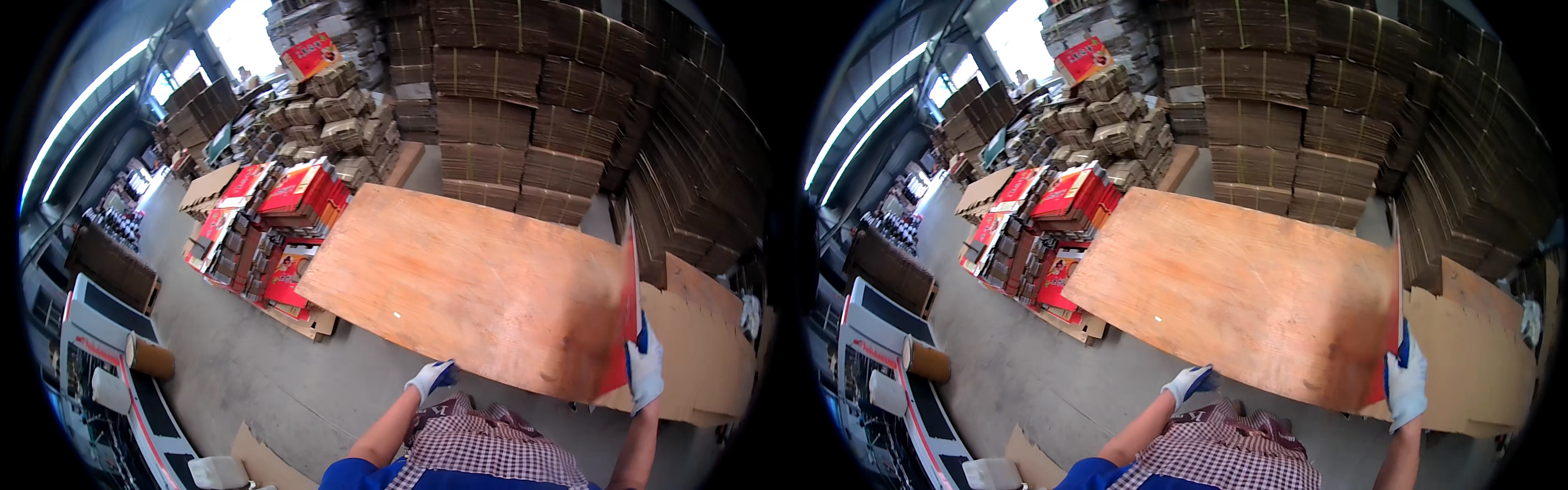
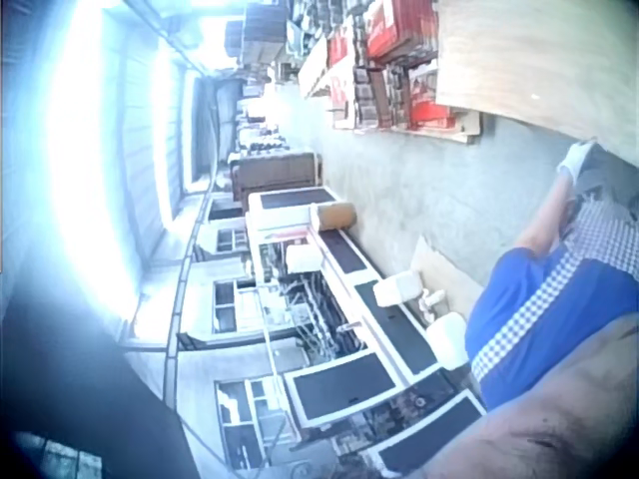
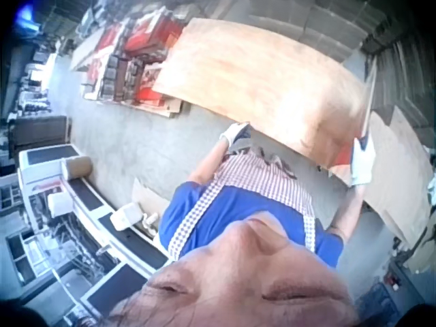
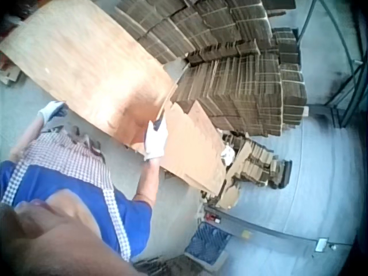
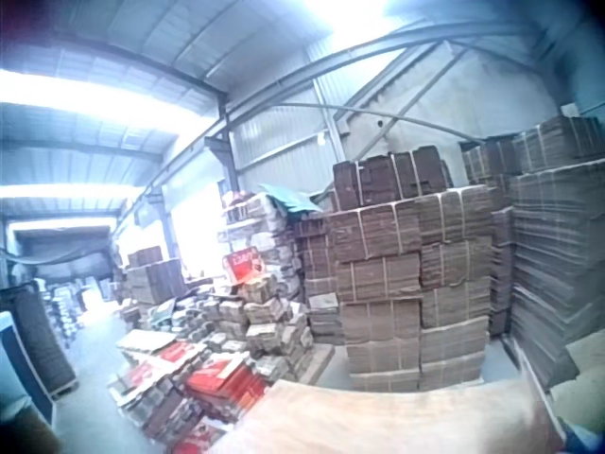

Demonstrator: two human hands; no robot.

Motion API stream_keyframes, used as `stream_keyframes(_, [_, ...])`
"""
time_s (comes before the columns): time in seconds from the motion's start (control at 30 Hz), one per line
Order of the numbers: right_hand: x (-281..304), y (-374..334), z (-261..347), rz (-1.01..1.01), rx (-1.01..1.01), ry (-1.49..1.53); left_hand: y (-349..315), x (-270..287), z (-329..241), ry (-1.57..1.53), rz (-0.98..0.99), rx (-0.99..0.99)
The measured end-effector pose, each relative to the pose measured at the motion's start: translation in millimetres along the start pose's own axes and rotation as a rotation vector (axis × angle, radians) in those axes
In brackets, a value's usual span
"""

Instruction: The person applies glue to corrugated cardboard sheets, then folds and assembles printed cardboard boxes on a workbench. The person handles flat cardboard pieces, applies adhesive, and folds the boxes into shape.

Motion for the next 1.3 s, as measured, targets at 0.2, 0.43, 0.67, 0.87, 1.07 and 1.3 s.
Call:
stream_keyframes(0.2, [-31.7, -12.6, 33.5, 0.003, -0.332, 0.752, 5.7, -102.8, -40.3, -0.029, 0.203, 0.066])
stream_keyframes(0.43, [-131.1, -63.3, -107.8, -0.132, -0.662, 1.109, 30.2, -88.1, -34.4, -0.275, 0.035, -0.013])
stream_keyframes(0.67, [-211.5, -122.9, -208.5, 0.056, -0.884, 0.320, 53.3, -26.7, -21.8, -0.050, -0.306, -0.202])
stream_keyframes(0.87, [-249.3, -159.0, -228.4, 0.417, -0.853, -0.047, -21.6, -46.6, -51.6, 1.060, -0.843, -0.511])
stream_keyframes(1.07, [-255.9, -146.2, -203.0, 0.408, -0.810, -0.059, -3.1, -136.8, -68.4, 1.429, -0.271, -1.071])
stream_keyframes(1.3, [-183.3, -114.5, -142.8, 0.296, -0.869, -0.329, 48.1, -200.2, -52.6, 1.632, -0.094, -1.100])
Point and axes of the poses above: each hand's wrist, its own y-axis towards the middle knuckle, its own x-axis out of the back of the hand, z = x × y, the point moved 2 cm from there along y, towards the middle knuckle, and after that the axes turned 8 degrees about -z, right-handed, at the moved point
